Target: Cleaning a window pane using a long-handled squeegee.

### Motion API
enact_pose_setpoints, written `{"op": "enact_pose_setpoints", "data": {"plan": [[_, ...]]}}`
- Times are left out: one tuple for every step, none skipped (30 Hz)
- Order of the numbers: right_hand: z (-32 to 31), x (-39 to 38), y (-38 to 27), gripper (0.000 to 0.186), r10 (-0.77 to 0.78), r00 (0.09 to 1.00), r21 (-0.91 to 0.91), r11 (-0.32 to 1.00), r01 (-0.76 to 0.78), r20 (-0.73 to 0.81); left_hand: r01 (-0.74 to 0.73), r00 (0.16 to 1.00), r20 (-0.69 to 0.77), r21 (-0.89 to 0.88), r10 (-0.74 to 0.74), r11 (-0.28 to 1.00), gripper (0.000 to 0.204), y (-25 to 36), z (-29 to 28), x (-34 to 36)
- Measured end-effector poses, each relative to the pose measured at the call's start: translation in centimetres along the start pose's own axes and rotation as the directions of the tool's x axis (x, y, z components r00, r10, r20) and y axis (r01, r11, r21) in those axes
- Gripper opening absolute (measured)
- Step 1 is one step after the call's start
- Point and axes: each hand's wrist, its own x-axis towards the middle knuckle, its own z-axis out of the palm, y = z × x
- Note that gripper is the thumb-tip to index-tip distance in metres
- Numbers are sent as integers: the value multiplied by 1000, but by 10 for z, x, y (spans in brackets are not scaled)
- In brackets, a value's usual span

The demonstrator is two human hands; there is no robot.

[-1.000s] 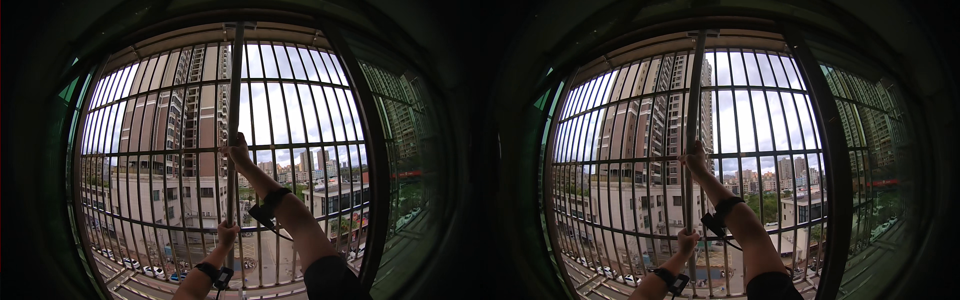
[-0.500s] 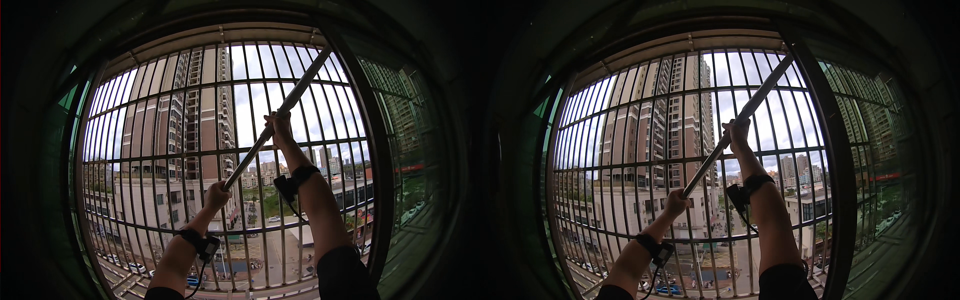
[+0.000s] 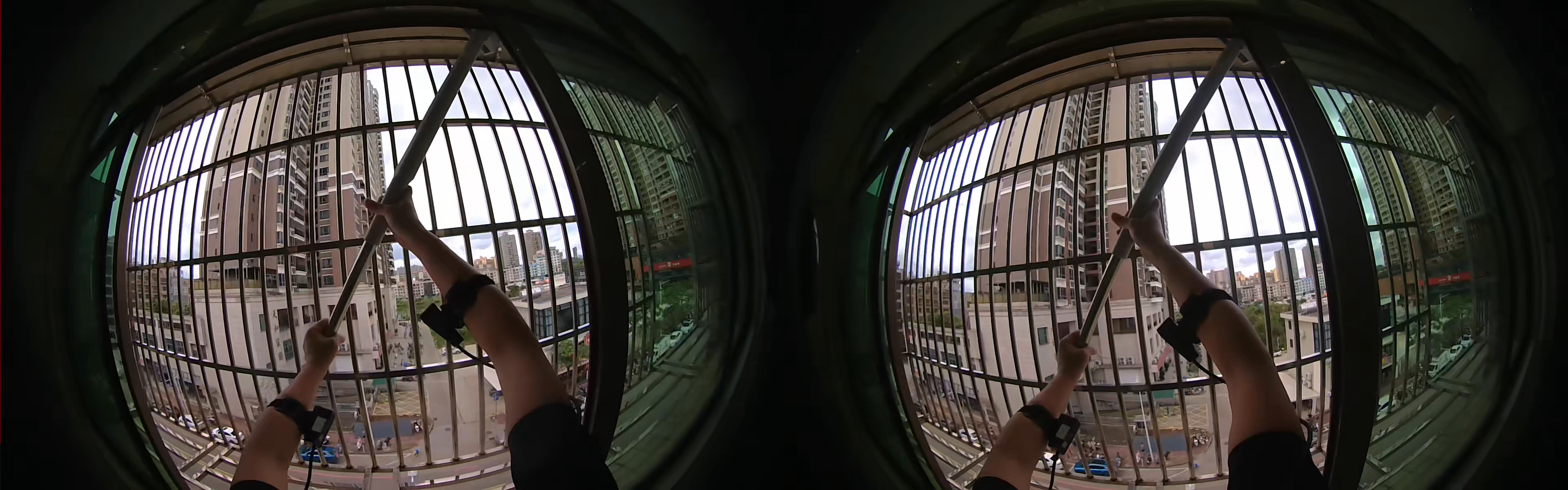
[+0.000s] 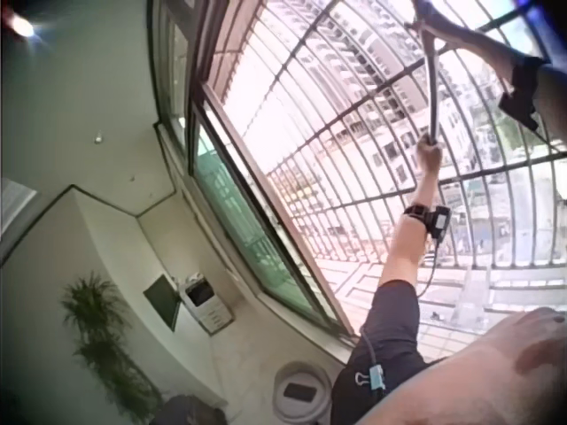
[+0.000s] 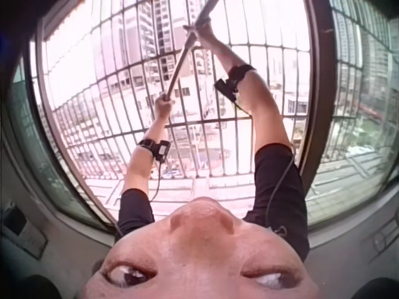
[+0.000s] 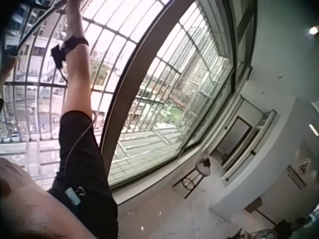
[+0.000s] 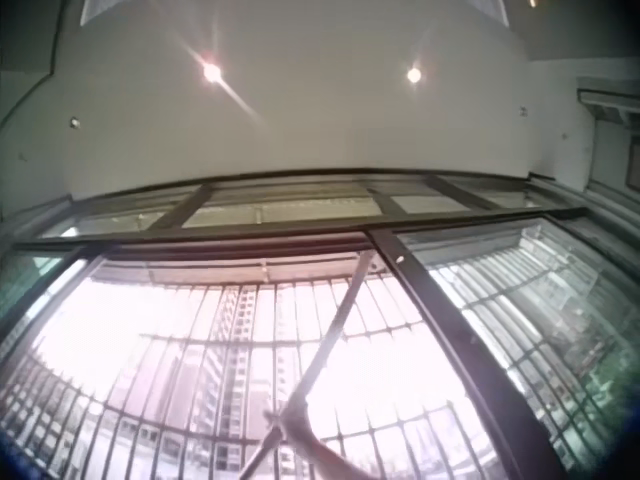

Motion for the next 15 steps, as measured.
{"op": "enact_pose_setpoints", "data": {"plan": [[-2,-7,6,56,55,998,81,995,-58,27,-26,1000,-12,-57,25,998,18,-12,4,-12],[-11,-11,12,54,108,993,155,981,-114,46,-52,999,-14,-118,51,992,23,-17,12,-18],[-7,-21,11,51,128,992,202,971,-128,14,-48,999,17,-144,51,988,22,-22,11,-24],[-5,-31,10,49,151,988,246,959,-141,-20,-41,998,49,-172,50,984,22,-27,11,-31],[-12,-34,8,47,156,985,294,947,-129,-69,-73,983,144,-244,110,967,20,-17,14,-35],[-20,-34,8,47,132,986,250,963,-102,-106,-61,951,277,-269,137,961,19,-20,13,-39],[-27,-32,6,47,96,989,247,967,-65,-114,-34,913,395,-164,97,986,20,-24,8,-46],[-39,-31,2,48,57,990,234,972,-25,-128,-24,857,513,-67,55,997,22,-19,5,-60],[-46,-29,-1,47,19,983,200,980,18,-181,49,876,481,-124,17,991,26,-15,8,-75],[-53,-29,-3,46,-22,973,158,986,60,-231,-56,920,380,-107,93,993,29,-48,22,-84],[-53,-37,-12,43,17,963,135,991,21,-271,-65,943,307,-210,129,975,29,-42,32,-95],[-69,-38,-15,41,-41,956,83,994,68,-291,-79,955,246,-321,164,944,29,-20,44,-104],[-75,-44,-18,40,-33,949,54,997,53,-314,-83,954,270,-193,134,978,29,-4,47,-114],[-83,-49,-23,38,-33,941,19,999,42,-337,-95,949,295,-70,111,993,30,6,53,-120],[-94,-52,-23,37,-73,948,-4,997,75,-310,-132,949,264,-160,171,978,31,6,65,-125]]}}
